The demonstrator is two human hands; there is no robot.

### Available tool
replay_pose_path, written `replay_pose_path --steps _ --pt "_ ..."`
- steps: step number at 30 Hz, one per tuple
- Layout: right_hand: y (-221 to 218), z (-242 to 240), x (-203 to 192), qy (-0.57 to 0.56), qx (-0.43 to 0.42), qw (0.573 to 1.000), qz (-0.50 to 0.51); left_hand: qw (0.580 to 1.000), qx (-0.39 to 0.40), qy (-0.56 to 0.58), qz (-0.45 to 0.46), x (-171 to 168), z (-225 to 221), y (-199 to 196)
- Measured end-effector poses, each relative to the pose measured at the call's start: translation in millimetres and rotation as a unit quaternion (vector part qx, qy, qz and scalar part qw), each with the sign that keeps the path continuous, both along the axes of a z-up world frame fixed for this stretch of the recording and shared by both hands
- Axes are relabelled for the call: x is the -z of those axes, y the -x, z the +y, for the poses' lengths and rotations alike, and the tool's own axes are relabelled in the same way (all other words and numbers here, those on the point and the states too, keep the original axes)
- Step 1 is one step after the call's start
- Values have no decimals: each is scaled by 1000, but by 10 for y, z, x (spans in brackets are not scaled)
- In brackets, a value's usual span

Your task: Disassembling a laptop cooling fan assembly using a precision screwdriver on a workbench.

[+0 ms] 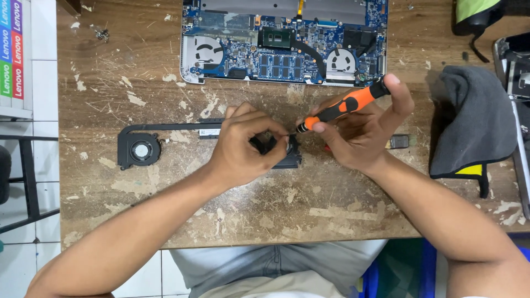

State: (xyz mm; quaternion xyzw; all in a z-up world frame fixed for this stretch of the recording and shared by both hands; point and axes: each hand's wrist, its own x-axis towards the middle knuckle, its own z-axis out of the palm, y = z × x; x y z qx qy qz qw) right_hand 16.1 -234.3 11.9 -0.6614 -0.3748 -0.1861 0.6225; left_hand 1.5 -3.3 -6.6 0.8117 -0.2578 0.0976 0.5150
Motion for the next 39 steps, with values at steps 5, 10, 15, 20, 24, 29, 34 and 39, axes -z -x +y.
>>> replay_pose_path --steps 5,10,15,20,24,29,34,39 --pt "-15 -35 34 26 -16 999 -15 1000 6 -4 -23 9 -7 -2" --pt "-23 -15 -7 43 -12 998 -44 1000 8 -7 -20 26 -3 -1" --pt "-11 -19 -1 38 -7 999 -38 1000 6 -8 -26 14 -9 -4" --pt "-22 3 -36 45 -15 998 -40 1000 4 -9 -22 28 -5 -2" --pt "-17 5 -30 42 -16 998 -39 1000 7 -4 -22 54 0 -5" --pt "-5 -13 -7 51 -25 997 -44 1000 6 -11 -26 77 9 -8" --pt "-2 -9 16 58 -14 996 -68 1000 -1 -18 -26 81 9 -4" --pt "-47 -32 184 44 3 995 -88 1000 -2 -21 -17 66 -16 -8"
